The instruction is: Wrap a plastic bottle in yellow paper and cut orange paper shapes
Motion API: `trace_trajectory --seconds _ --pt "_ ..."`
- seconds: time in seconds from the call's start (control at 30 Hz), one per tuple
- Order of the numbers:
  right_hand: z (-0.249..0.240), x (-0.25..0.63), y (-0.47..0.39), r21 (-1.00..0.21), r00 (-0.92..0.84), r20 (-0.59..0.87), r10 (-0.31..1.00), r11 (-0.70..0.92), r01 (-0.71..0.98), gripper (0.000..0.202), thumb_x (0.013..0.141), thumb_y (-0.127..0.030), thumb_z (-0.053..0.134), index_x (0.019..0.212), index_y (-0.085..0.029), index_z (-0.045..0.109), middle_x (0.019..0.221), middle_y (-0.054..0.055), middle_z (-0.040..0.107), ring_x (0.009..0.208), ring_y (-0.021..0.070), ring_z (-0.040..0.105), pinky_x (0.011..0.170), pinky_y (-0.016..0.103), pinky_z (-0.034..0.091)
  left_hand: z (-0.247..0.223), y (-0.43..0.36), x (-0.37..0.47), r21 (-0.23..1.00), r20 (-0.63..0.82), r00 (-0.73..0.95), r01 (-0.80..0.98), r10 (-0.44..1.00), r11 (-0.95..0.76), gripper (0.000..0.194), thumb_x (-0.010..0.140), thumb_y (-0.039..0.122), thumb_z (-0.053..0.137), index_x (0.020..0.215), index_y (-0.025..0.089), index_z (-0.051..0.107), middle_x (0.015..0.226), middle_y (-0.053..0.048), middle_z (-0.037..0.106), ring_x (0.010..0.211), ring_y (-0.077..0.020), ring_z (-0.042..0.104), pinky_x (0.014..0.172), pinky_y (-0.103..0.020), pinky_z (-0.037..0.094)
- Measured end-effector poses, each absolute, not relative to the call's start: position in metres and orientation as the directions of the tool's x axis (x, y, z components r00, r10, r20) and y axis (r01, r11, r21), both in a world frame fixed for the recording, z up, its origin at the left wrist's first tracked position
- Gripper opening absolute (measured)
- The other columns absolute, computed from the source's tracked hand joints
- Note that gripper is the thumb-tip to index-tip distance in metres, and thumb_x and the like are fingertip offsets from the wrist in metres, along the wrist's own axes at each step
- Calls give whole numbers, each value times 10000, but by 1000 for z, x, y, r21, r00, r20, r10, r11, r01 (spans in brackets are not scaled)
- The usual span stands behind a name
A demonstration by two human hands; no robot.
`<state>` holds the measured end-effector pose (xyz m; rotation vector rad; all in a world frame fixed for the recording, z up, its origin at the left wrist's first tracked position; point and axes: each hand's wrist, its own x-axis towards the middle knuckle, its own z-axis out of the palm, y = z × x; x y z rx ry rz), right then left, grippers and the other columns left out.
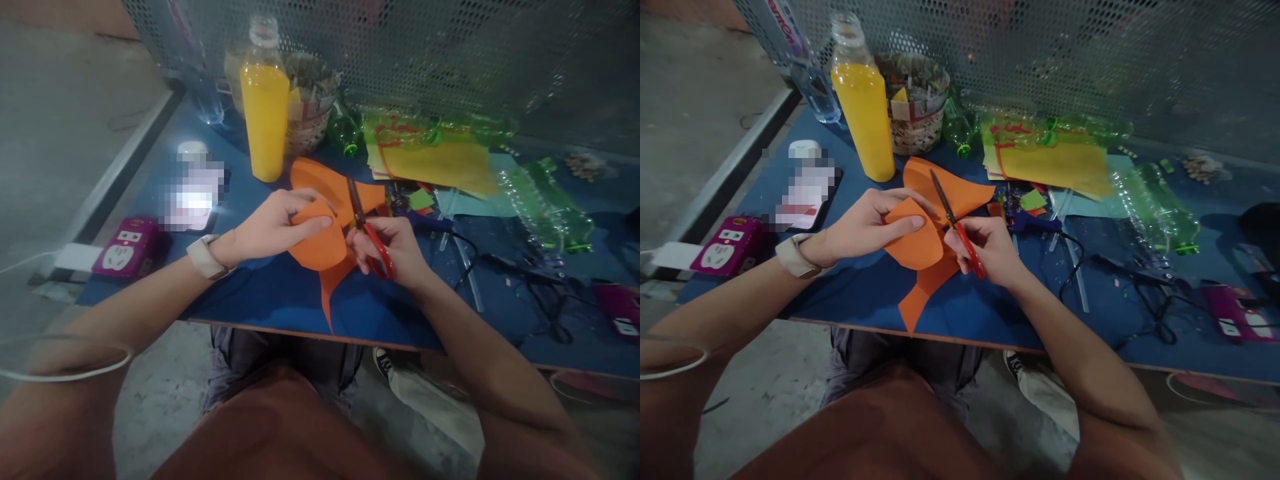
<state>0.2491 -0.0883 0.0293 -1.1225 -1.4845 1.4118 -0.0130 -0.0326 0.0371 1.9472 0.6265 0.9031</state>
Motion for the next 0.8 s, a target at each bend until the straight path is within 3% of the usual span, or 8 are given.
trace_trajectory --seconds 0.17,0.27,0.43,0.63,0.8 --pt "26 253 -89 -987 -168 138 976 149 56 629 866 -836 931 929 -224 801 698 33 719 590 192 691 566 334 561 41 -32 -15 859 394 544 70 741 -508 530 1087 657 757 806 207 762 1014 -114 808 1007 -240 764 922 -397 629" --pt "23 255 -89 -979 -151 196 969 201 22 561 895 -790 940 951 -245 821 741 36 736 633 203 715 600 353 580 43 -32 -15 858 399 567 45 720 -511 518 1075 688 767 882 207 789 1025 -115 804 1005 -246 759 927 -396 628" --pt "14 257 -85 -917 -98 400 911 395 -62 404 985 -695 908 1006 -294 868 770 4 752 607 170 717 572 325 585 46 -36 -15 842 431 626 -21 650 -538 564 1132 672 685 830 198 731 1019 -116 798 901 -210 734 825 -357 599" --pt "11 251 -80 -945 65 315 947 306 110 469 1003 -778 838 958 -312 814 848 33 782 763 242 792 725 417 708 37 -32 -17 857 419 557 18 717 -516 576 1160 683 633 858 198 709 844 -58 715 758 -175 660 680 -323 527" --pt "0 249 -65 -952 118 259 959 234 197 633 928 -902 812 837 -285 704 925 73 794 862 275 777 813 485 715 27 -24 -15 878 404 434 62 805 -474 658 1141 774 595 796 214 606 733 -8 593 669 -154 527 616 -320 445"
